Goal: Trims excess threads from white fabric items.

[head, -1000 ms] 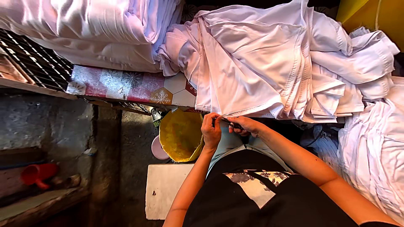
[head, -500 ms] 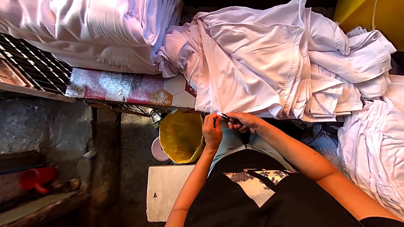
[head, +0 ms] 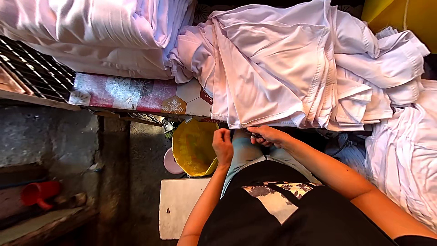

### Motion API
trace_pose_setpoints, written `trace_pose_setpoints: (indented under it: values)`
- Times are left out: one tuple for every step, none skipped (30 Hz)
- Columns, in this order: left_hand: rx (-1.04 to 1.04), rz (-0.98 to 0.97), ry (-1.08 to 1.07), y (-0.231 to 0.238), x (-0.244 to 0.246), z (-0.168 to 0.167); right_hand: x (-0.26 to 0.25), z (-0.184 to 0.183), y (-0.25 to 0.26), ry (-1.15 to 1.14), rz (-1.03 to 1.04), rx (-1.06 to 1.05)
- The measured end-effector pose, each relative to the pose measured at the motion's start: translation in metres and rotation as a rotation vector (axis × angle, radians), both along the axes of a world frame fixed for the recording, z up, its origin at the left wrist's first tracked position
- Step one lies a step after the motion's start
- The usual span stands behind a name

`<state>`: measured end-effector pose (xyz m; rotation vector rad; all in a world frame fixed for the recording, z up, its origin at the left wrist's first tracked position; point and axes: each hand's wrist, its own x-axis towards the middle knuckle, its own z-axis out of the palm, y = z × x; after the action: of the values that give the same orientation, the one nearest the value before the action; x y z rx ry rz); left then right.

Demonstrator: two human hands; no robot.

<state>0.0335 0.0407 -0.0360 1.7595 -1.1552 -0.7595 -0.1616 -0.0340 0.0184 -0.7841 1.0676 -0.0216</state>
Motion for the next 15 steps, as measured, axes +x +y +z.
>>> trace_pose_setpoints:
  values:
    - [0.159,0.079,0.169,0.001,0.006,0.002,-0.005,0.001,0.002,0.007,0.019,-0.083]
    - [0.286,0.139,0.349,0.001,0.010,0.002,-0.009,0.003,0.005,0.020,0.015,-0.185]
    - [0.379,0.161,0.526,0.000,0.010,0.003,-0.013,0.003,0.007,0.036,0.004,-0.292]
    - [0.431,0.152,0.672,-0.001,0.007,0.003,-0.017,0.001,0.009,0.056,-0.010,-0.399]
    - [0.443,0.129,0.801,-0.002,0.001,0.003,-0.021,-0.002,0.010,0.085,-0.031,-0.512]
    - [0.438,0.102,0.915,-0.006,-0.007,0.005,-0.024,-0.004,0.009,0.121,-0.046,-0.627]
    - [0.419,0.087,1.012,-0.010,-0.015,0.008,-0.027,-0.005,0.008,0.171,-0.058,-0.745]
    - [0.391,0.095,1.085,-0.014,-0.022,0.011,-0.028,-0.005,0.009,0.230,-0.059,-0.866]
    - [0.363,0.114,1.134,-0.018,-0.029,0.015,-0.029,-0.007,0.010,0.286,-0.051,-0.996]
    - [0.340,0.144,1.165,-0.021,-0.034,0.021,-0.029,-0.009,0.012,0.328,-0.045,-1.127]
    - [0.325,0.170,1.182,-0.024,-0.038,0.027,-0.028,-0.012,0.014,0.361,-0.038,-1.258]
    - [0.316,0.180,1.192,-0.024,-0.040,0.034,-0.026,-0.015,0.016,0.394,-0.036,-1.393]
    - [0.315,0.179,1.198,-0.024,-0.041,0.040,-0.023,-0.018,0.018,0.418,-0.041,-1.518]
    - [0.314,0.175,1.200,-0.024,-0.042,0.046,-0.019,-0.020,0.019,0.430,-0.052,-1.619]
    - [0.308,0.168,1.198,-0.024,-0.043,0.050,-0.016,-0.023,0.019,0.430,-0.067,-1.690]
